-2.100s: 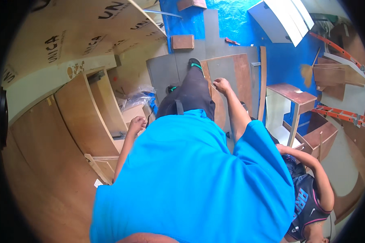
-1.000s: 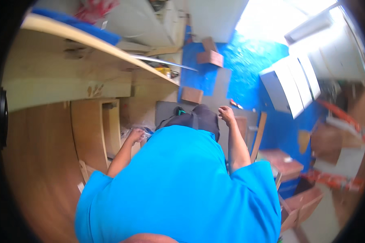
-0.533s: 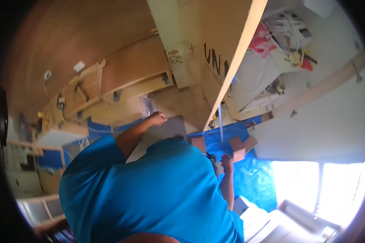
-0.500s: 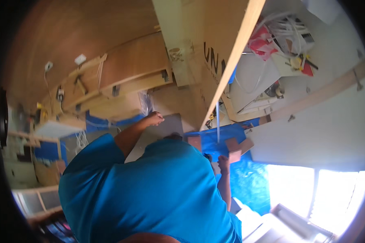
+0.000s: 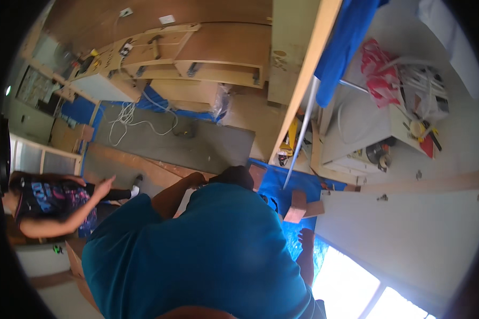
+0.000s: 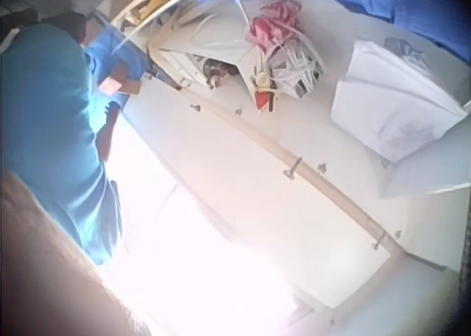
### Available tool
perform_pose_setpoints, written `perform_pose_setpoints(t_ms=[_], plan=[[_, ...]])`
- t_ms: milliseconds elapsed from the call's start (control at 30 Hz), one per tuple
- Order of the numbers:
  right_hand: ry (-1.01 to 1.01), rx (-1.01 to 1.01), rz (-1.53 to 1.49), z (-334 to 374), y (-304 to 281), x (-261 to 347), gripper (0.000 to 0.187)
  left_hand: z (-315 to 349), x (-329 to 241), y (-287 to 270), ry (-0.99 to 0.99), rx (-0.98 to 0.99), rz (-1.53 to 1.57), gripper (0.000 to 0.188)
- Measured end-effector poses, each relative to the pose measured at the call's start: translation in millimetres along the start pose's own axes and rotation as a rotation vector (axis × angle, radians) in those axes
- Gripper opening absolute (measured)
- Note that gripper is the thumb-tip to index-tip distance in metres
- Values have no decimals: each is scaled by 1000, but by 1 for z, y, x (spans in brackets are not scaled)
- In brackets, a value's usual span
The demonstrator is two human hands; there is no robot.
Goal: The person positions and aligns small wooden pieces inside a cabinet frame, holding them in place and fitting them into corners.
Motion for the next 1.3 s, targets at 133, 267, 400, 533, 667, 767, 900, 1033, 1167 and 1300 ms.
perform_pose_setpoints(t_ms=[133, 267, 400, 533, 667, 767, 900, 1033, 1167, 1300], plan=[[-66, -60, 128, 0, 33, 64, 27, 15, -16, -8, -31, -3, -2, 38], [157, 147, 413, -7, 79, 76, 33, 19, -29, -13, 52, 1, -21, 38], [336, 168, 725, 23, 106, 64, 42, 20, -24, -8, 276, -33, -103, 35], [399, 78, 547, -15, 58, 29, 46, 7, -13, 10, 143, 142, 26, 34], [196, 123, 256, -7, 58, 29, 35, 8, 25, 25, -25, 139, 102, 39], [-52, 8, 186, 8, 58, 24, 36, -2, 23, 26, -51, 203, 11, 44], [-82, -98, 277, 31, 93, 40, 42, -34, -10, 1, 104, 201, 16, 39], [-111, -91, 299, 39, 113, 35, 45, -65, -66, -47, 257, 29, 489, 24], [-106, -78, 305, 26, 105, 30, 46, -63, -141, -73, 219, -88, 240, 23], [-128, -82, 400, 7, 74, 18, 39, -74, -138, -29, 175, -72, 250, 22]])
Point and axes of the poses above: each hand's wrist, its own z-axis away from the middle knuckle, its own y-axis out of the palm, x = y × z, the point moved 9 cm from there along -z, towards the middle knuckle, and after that the axes turned 15 degrees about y, right-handed, at the moved point
